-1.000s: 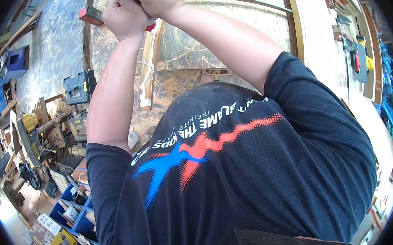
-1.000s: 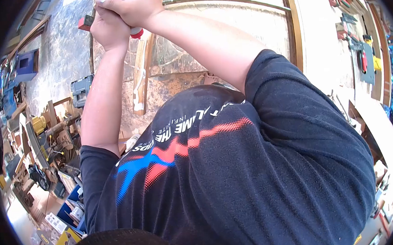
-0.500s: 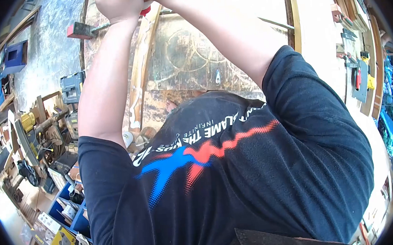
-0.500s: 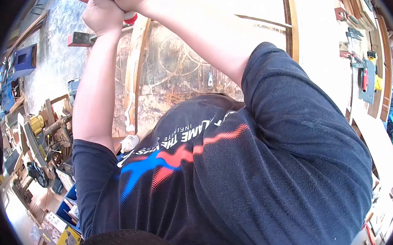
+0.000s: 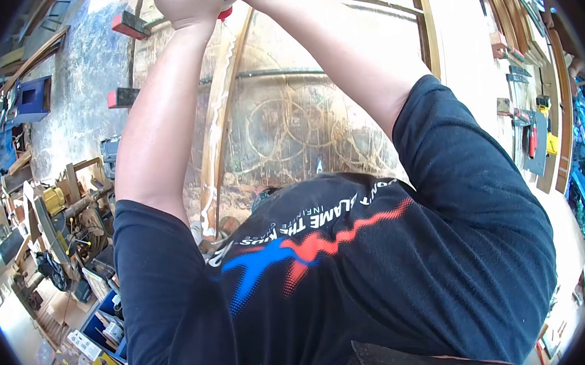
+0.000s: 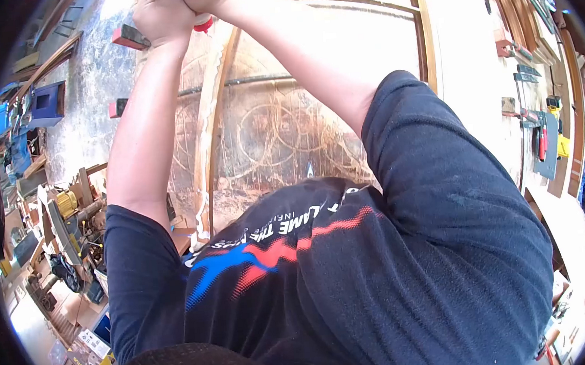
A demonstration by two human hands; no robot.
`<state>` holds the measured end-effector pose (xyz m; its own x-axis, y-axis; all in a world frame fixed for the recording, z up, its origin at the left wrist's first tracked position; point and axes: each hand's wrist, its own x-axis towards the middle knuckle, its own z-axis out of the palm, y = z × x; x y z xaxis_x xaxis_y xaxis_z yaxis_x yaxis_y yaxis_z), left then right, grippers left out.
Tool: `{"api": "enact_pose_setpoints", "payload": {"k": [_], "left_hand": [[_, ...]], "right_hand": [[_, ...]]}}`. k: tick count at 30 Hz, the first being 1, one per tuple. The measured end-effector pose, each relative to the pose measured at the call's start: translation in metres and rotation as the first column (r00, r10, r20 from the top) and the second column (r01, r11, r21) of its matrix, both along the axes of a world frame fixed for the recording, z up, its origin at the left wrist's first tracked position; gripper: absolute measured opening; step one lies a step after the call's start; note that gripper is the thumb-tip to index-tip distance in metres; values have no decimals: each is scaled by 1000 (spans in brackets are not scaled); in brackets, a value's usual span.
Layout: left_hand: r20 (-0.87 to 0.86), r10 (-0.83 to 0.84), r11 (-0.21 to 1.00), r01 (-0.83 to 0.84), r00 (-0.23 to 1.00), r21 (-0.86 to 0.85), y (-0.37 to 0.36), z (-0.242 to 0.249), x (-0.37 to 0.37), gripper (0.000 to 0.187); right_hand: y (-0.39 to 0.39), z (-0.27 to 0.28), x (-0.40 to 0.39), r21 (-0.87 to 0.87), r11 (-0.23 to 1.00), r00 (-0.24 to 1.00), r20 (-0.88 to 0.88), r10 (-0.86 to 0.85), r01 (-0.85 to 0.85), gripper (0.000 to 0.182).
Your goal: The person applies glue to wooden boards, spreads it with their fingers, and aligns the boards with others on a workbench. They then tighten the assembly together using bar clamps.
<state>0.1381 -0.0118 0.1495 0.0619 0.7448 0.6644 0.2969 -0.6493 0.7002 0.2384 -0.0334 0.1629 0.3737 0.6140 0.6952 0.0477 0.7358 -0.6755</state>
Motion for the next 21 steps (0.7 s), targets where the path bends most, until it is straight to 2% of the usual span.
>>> {"api": "enact_pose_setpoints", "payload": {"k": [4,10,13,16,19,21], "left_hand": [[80,-114,988,105,990,117,26,15,29,64],[-21,83,974,-77,996,212,87,23,66,63],[-30,-13,994,16,999,105,100,37,79,67],[104,-4,998,-2,995,63,116,33,101,71],[19,22,999,-21,1000,-42,138,33,112,70],[45,-21,998,23,999,-52,151,33,123,69]], "right_hand": [[38,8,24,101,995,1000,-18,-10,11,25],[73,30,61,80,996,998,-50,-32,36,27],[90,38,76,93,993,997,-14,-77,78,27],[113,33,90,119,991,998,-9,-58,58,27],[133,32,104,126,990,998,-24,-53,56,27],[144,33,114,119,988,995,3,-99,98,26]]}}
